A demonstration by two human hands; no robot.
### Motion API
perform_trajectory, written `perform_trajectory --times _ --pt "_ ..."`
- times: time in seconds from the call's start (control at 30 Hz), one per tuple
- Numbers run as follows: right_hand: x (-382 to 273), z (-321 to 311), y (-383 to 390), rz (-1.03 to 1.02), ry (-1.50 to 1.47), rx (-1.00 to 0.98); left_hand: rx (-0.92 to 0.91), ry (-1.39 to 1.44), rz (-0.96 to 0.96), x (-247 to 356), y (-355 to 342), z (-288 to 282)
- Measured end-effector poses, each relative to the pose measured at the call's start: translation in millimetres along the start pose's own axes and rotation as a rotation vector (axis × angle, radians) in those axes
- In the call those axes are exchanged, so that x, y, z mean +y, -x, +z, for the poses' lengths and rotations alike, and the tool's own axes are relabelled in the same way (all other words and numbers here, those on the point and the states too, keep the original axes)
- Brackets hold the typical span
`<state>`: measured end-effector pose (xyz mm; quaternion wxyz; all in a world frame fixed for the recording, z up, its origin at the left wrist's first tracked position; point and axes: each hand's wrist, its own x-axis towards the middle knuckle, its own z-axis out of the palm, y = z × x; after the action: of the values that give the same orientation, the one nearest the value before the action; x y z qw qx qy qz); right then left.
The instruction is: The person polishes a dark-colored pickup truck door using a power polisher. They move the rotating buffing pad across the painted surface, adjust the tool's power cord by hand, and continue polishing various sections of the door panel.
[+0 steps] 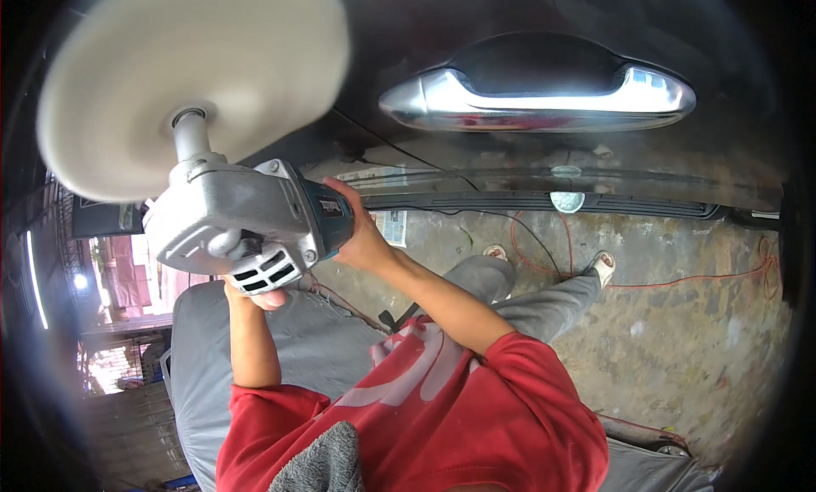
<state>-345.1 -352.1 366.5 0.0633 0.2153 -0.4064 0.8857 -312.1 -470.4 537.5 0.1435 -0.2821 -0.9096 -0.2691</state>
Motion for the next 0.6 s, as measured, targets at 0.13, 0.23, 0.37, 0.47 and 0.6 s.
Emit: perform_trajectory --times 0.13,0.23,0.37,0.47,0.6 --pt "9.9 3.7 6.9 -0.071 -0.074 0.034 -0.044 -0.007 0.027 6.9 -2.1 9.5" --pt "8.2 7.1 23.6 -0.109 -0.043 0.125 -0.043 -0.010 0.024 8.0 5.6 11.1" --pt "-23.7 -5.3 3.5 0.001 0.050 -0.013 0.034 -0.012 -0.018 -2.6 11.8 -6.7" --pt "-45.6 -13.9 -9.4 0.008 0.042 -0.016 0.067 -0.001 -0.055 -7.2 9.4 -10.0" --pt "-51.4 -24.1 -0.7 -0.130 0.007 0.120 0.003 0.046 -0.033 17.4 -10.8 14.2"
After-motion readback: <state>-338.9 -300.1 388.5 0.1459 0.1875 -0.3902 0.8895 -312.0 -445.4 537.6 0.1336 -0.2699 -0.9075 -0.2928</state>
